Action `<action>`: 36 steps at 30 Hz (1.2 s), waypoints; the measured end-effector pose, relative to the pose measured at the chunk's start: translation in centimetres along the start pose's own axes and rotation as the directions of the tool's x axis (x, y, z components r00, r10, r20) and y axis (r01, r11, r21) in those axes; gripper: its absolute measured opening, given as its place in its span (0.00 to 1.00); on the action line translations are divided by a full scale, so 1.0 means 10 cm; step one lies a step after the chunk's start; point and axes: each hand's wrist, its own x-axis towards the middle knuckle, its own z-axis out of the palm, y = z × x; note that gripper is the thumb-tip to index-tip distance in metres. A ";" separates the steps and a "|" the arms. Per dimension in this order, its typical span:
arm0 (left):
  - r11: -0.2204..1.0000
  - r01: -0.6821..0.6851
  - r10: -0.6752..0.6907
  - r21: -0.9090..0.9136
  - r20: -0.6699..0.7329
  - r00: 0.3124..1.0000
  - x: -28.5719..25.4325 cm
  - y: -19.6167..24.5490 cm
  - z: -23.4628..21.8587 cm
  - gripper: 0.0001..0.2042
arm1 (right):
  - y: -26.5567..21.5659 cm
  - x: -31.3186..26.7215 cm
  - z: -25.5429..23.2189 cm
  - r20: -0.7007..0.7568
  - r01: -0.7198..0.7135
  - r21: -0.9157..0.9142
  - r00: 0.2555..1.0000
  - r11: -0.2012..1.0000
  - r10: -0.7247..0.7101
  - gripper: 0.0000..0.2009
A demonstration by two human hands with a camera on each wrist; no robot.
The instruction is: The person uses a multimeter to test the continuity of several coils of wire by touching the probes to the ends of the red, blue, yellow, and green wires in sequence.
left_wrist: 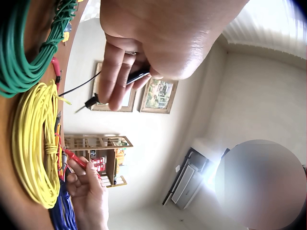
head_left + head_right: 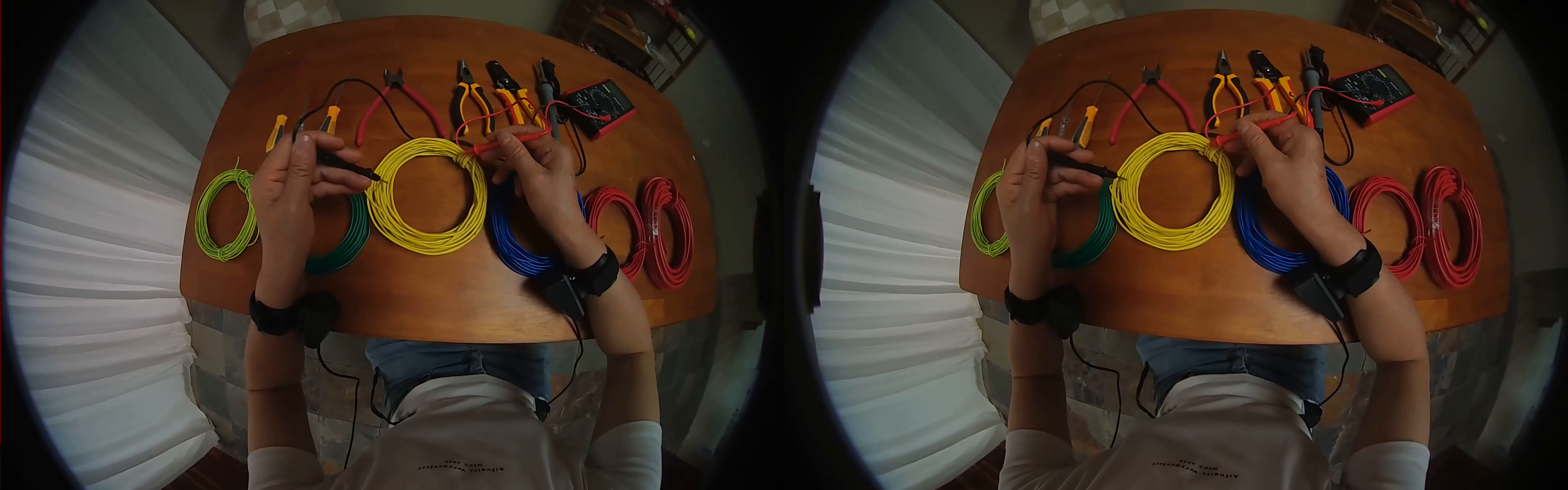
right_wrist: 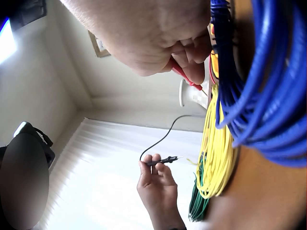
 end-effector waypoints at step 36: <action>0.981 0.099 -0.072 -0.166 0.161 0.984 0.07 -0.30 1.36 0.15 | 0.07 -0.27 -0.98 -0.033 -0.078 -0.043 0.997 0.996 0.076 0.14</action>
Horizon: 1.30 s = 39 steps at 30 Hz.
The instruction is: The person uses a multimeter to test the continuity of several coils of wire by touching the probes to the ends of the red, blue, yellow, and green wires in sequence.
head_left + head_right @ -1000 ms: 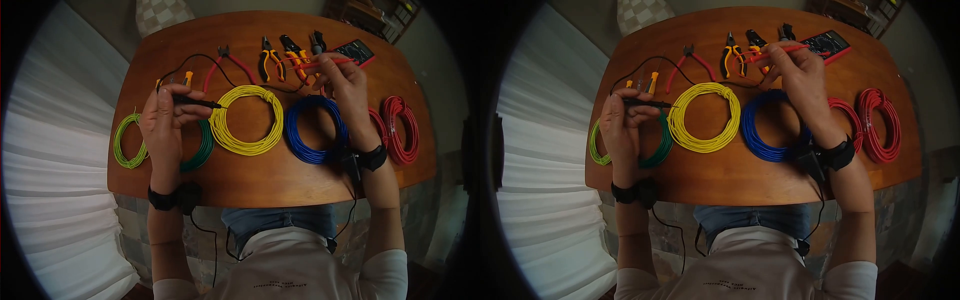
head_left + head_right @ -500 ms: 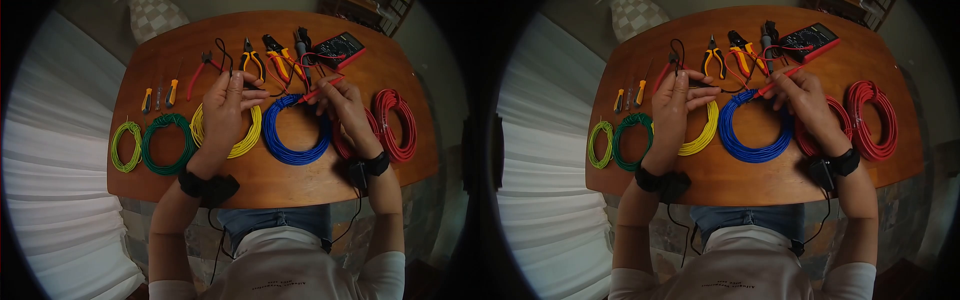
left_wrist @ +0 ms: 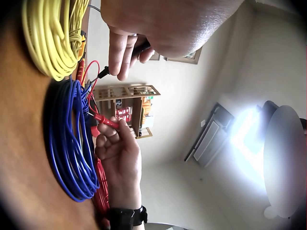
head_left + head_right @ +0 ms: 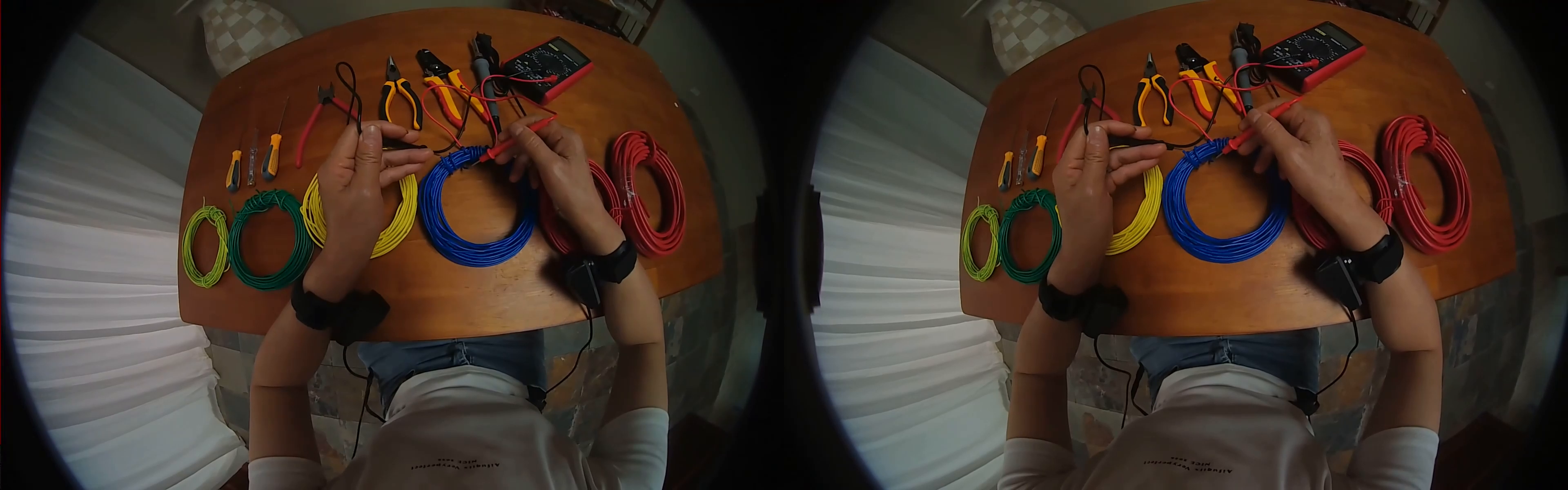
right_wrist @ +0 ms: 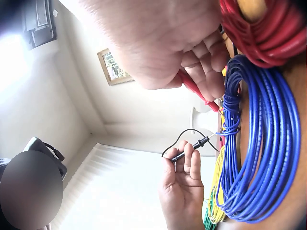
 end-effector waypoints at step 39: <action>1.000 0.012 -0.012 -0.014 0.042 0.999 -0.01 -0.04 -0.01 0.15 | 0.12 0.04 0.01 0.046 0.016 0.077 0.999 0.997 -0.020 0.13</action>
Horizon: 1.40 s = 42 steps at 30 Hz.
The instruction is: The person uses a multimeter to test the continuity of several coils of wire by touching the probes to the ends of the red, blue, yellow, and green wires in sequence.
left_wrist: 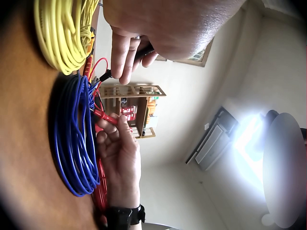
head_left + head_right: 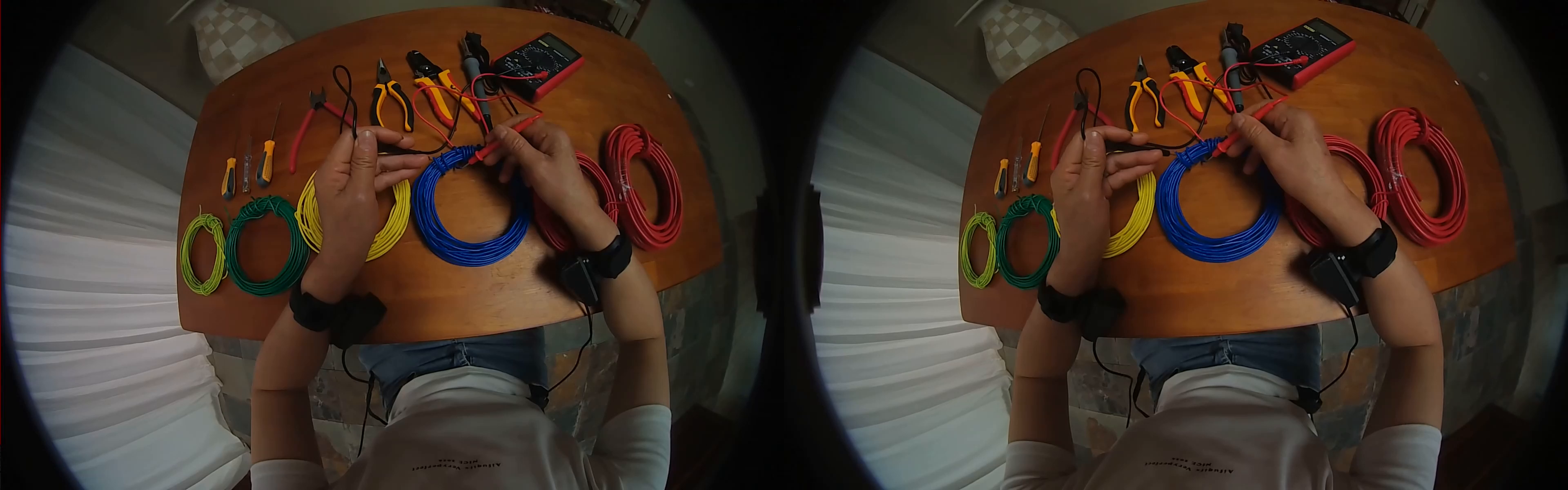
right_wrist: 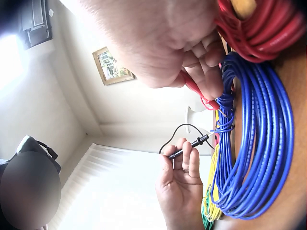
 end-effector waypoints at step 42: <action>0.999 -0.032 0.032 -0.007 -0.015 0.999 -0.03 0.00 0.02 0.16 | -0.07 -0.02 0.01 -0.028 -0.041 -0.025 0.999 0.999 0.040 0.12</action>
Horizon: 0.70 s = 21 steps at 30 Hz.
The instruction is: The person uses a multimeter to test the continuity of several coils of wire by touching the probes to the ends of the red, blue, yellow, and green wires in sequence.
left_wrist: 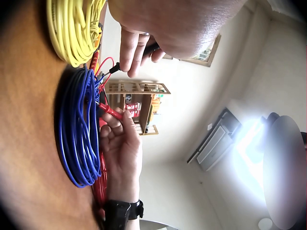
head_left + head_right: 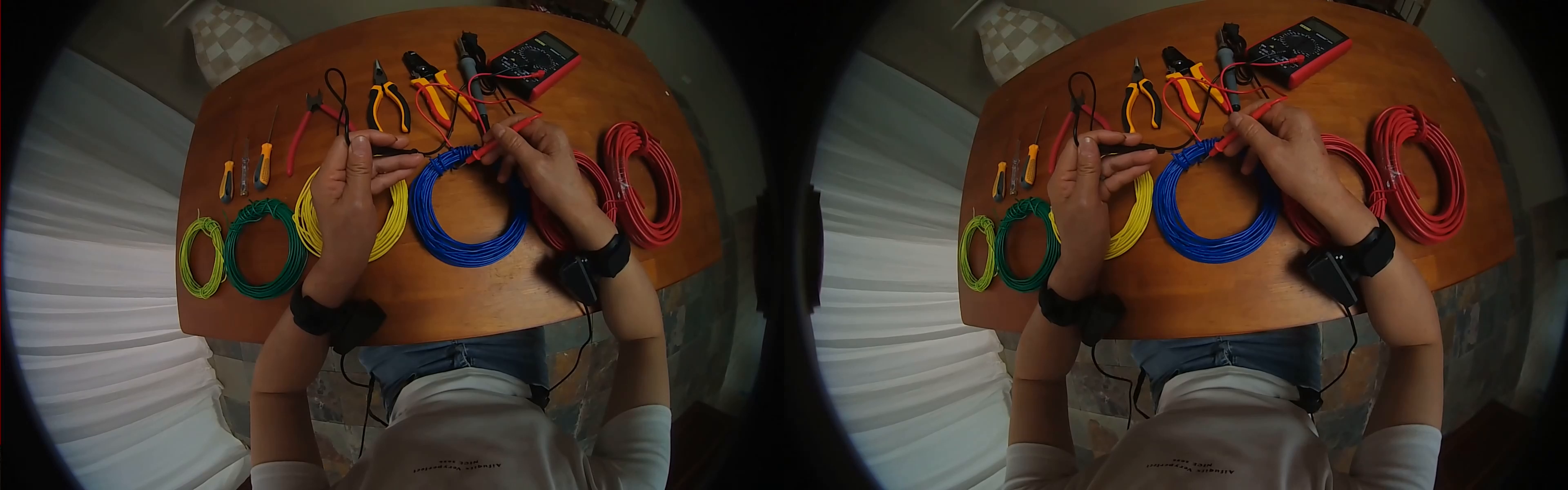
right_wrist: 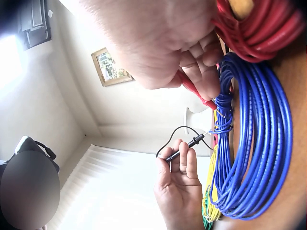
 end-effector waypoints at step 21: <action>0.997 -0.067 0.068 0.040 -0.015 0.998 -0.07 0.17 0.07 0.17 | -0.40 -0.11 -0.59 -0.338 0.202 0.022 0.923 0.979 -0.183 0.13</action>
